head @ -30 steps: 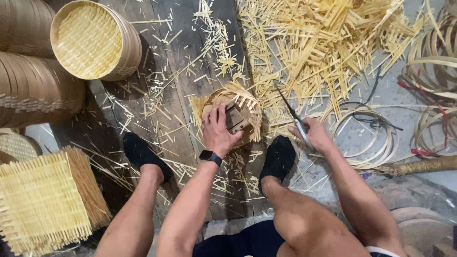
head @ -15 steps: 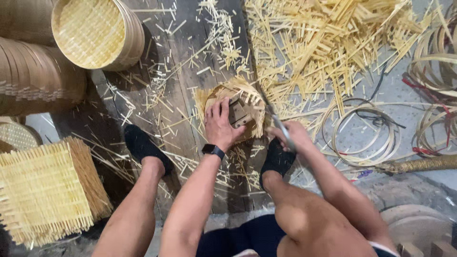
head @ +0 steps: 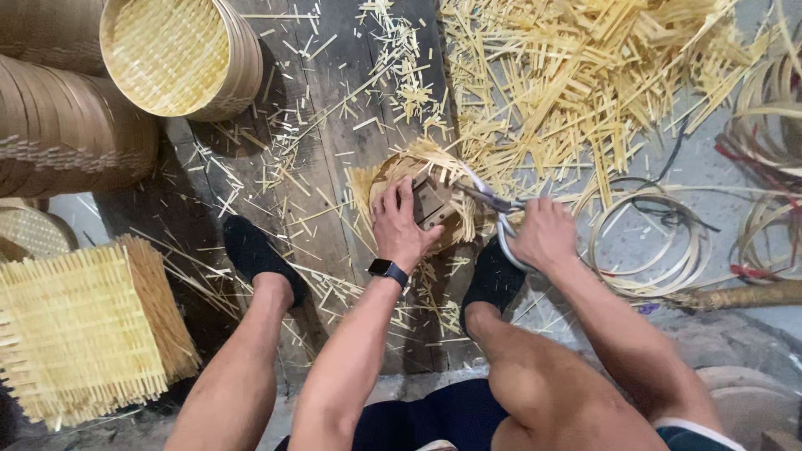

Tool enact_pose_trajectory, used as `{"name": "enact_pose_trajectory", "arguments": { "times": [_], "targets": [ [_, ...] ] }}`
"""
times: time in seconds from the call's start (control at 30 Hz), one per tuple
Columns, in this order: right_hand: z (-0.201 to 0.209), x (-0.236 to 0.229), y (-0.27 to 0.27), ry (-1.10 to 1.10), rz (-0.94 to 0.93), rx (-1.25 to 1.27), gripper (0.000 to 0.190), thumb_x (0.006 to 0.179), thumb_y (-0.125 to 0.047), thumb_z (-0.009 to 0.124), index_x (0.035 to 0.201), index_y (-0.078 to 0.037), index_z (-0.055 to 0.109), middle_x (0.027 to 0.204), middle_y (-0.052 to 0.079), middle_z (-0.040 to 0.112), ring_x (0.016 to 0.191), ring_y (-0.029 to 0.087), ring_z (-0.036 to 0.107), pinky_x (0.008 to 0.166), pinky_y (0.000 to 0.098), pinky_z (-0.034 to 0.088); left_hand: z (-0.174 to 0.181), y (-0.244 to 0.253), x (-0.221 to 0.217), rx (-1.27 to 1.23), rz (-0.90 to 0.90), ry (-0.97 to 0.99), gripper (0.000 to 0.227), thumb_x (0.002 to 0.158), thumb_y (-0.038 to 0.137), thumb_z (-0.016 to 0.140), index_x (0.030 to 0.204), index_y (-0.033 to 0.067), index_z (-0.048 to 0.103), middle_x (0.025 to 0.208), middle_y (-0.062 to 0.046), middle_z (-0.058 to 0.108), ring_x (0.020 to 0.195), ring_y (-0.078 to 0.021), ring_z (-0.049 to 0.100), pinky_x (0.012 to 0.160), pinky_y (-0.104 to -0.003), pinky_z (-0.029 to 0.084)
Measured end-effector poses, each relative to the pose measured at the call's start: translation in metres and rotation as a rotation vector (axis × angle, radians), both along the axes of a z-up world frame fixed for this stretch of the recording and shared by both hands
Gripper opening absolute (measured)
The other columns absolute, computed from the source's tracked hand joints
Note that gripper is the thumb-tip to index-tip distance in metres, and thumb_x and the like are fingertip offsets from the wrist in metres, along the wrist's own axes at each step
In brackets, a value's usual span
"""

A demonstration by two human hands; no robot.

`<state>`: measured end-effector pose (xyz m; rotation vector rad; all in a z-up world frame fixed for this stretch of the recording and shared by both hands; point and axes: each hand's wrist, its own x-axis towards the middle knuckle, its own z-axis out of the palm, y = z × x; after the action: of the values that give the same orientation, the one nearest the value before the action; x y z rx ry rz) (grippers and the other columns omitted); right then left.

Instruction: The person sits on the floor and repeatedly trims the edges of woven bamboo mats using shears and a wooden template. They place the template on the mat, cut the excess material, and stack the finished pieces.

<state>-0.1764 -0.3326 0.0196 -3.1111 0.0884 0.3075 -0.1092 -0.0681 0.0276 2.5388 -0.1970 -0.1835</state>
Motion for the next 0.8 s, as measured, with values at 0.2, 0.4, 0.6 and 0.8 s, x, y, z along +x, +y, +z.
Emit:
{"name": "enact_pose_trajectory", "arguments": {
  "times": [0.2,0.4,0.6,0.8],
  "targets": [
    [-0.015,0.000,0.006,-0.044,-0.082,0.001,0.054,0.076,-0.052,0.076,0.095,-0.002,0.065,0.097,0.016,0.066,0.092,0.034,0.067,0.075,0.0472,0.056,0.003,-0.003,-0.001,0.013,0.011,0.010,0.110,0.055,0.034,0.095,0.147,0.0112,0.041,0.137,-0.018,0.048,0.126,-0.0438,0.044,0.110,-0.054,0.038],
    [-0.024,0.011,-0.020,0.186,-0.119,0.142,0.044,0.093,-0.048,0.067,0.100,-0.004,0.069,0.093,0.020,0.071,0.082,0.037,0.073,0.076,0.0506,0.058,0.005,-0.006,-0.003,0.004,0.035,0.014,0.109,0.054,0.034,0.094,0.147,0.0131,0.041,0.136,-0.016,0.050,0.126,-0.0429,0.045,0.110,-0.052,0.039],
    [-0.030,0.049,-0.010,-0.164,0.136,0.004,0.058,0.078,-0.055,0.065,0.098,0.000,0.069,0.084,0.017,0.066,0.071,0.028,0.066,0.062,0.0427,0.059,0.006,-0.001,0.000,-0.011,-0.031,0.049,0.111,0.050,0.033,0.097,0.145,0.0145,0.042,0.135,-0.015,0.050,0.127,-0.0419,0.045,0.111,-0.054,0.038],
    [-0.053,0.047,-0.044,0.332,0.065,0.065,0.039,0.095,-0.042,0.055,0.104,-0.006,0.067,0.089,0.012,0.065,0.074,0.023,0.064,0.065,0.0384,0.058,0.002,0.011,0.005,0.008,-0.157,0.016,0.112,0.047,0.031,0.097,0.144,0.0182,0.045,0.136,-0.009,0.052,0.128,-0.0385,0.047,0.108,-0.055,0.041]
  ]
}}
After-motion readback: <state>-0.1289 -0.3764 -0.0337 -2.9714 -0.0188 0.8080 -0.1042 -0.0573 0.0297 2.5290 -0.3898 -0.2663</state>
